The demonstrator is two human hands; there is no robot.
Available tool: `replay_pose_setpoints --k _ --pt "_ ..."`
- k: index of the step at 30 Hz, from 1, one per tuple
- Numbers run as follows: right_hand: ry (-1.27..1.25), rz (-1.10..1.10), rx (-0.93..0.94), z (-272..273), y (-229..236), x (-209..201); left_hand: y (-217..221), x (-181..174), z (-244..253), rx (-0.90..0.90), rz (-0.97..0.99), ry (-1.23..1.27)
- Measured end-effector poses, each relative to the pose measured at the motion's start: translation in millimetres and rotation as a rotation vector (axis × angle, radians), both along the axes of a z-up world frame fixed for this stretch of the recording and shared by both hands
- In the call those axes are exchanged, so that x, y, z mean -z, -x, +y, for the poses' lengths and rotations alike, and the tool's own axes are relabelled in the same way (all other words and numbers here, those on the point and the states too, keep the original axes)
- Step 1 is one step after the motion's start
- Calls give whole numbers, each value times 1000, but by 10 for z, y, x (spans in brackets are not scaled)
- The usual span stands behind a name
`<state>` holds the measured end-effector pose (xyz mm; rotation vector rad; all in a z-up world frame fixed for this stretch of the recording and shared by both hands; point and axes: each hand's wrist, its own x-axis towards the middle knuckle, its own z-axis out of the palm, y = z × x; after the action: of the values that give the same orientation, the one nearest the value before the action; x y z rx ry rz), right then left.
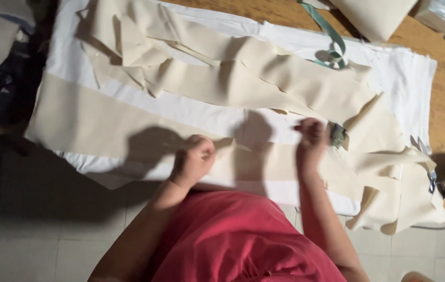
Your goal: Aligning and pinning together pieces of cut fabric in preparation for sewing.
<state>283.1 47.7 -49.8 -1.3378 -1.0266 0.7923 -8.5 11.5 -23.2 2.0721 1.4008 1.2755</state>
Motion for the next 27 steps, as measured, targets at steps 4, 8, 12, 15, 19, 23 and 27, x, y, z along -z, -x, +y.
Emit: replay_pose_setpoints --k 4,8,12,15,19,23,27 --pt "83 -590 326 -210 -1018 68 144 151 143 -87 -170 702" --pt "285 -1024 335 -278 -1436 447 102 234 209 -52 -520 940" --pt "419 -1148 269 -214 -1522 567 83 -51 210 90 -731 949" --pt "593 -913 339 -110 -1184 68 141 -152 230 237 -650 906" --pt "573 -964 266 -144 -1387 242 188 -116 201 253 -570 840" --pt "492 -1212 231 -129 -1223 79 213 -176 142 337 -557 836" --pt "477 -908 -96 -40 -158 -446 148 -291 119 498 -611 710"
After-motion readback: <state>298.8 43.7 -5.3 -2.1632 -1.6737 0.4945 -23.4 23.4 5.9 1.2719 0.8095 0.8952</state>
